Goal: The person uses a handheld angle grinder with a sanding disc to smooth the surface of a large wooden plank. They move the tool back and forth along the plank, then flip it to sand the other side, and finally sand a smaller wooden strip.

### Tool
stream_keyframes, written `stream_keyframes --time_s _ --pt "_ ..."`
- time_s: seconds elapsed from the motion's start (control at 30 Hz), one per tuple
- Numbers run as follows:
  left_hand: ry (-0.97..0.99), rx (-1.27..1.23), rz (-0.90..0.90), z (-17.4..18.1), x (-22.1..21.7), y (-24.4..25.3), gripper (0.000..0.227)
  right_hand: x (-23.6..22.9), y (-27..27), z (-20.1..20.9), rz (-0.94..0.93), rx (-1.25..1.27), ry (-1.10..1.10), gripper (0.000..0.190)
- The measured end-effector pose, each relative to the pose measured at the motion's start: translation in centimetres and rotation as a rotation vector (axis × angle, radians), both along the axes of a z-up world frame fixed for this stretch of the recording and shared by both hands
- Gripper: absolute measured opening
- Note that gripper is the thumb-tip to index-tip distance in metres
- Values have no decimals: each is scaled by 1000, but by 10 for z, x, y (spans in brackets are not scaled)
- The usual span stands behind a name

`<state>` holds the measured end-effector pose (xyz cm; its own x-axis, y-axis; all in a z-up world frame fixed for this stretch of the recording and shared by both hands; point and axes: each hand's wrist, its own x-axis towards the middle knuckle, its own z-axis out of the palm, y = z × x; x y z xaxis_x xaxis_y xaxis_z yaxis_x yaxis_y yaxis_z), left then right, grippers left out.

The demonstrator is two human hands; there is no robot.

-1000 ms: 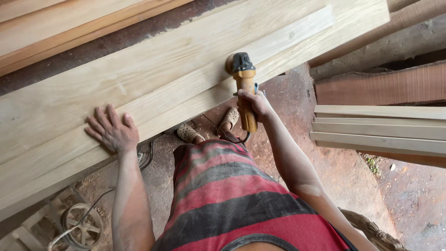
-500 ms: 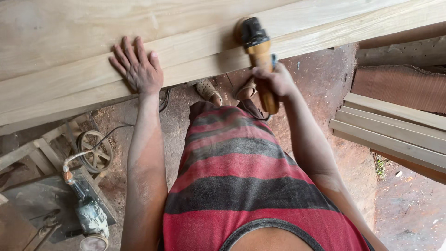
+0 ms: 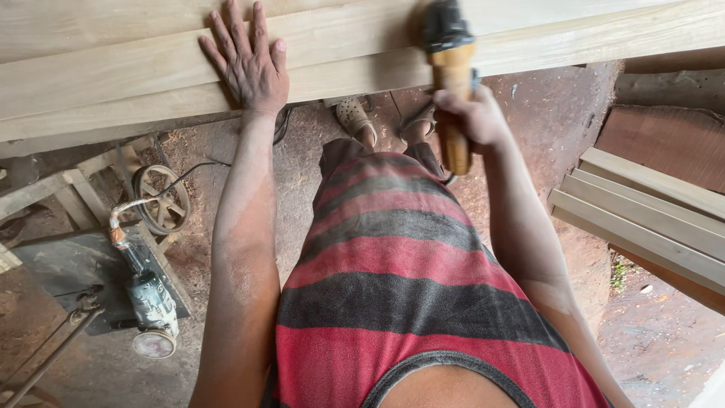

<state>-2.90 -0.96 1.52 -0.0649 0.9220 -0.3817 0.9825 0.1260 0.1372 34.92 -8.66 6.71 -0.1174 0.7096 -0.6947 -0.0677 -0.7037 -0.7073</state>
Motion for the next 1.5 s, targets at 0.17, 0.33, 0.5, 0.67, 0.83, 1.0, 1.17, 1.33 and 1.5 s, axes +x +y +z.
stream_keyframes --time_s 0.17,0.33,0.5,0.67,0.83,1.0,1.17,1.33,1.5 --pt "-26 23 -76 -11 -8 -2 71 -59 22 -3 267 -15 -116 36" --pt "17 56 -205 -19 -14 -11 88 -44 33 -9 87 -32 -27 34" --pt "-6 50 -201 -25 -16 -10 89 24 29 -14 -81 42 -21 33" --pt "83 50 -236 -32 -17 -6 93 94 21 -12 -223 -1 -34 35" --pt "71 1 -212 -28 -14 -12 90 153 15 0 -319 12 -115 44" --pt "99 -14 -236 -13 -6 -7 98 187 1 7 -410 22 -154 45" --pt "102 -164 -221 -3 43 7 107 156 -7 -8 -361 37 -50 32" --pt "17 -177 -360 -3 148 11 107 134 0 -25 -149 78 -128 28" --pt "-126 -60 -474 -8 228 9 108 197 5 -20 -155 8 -119 33"
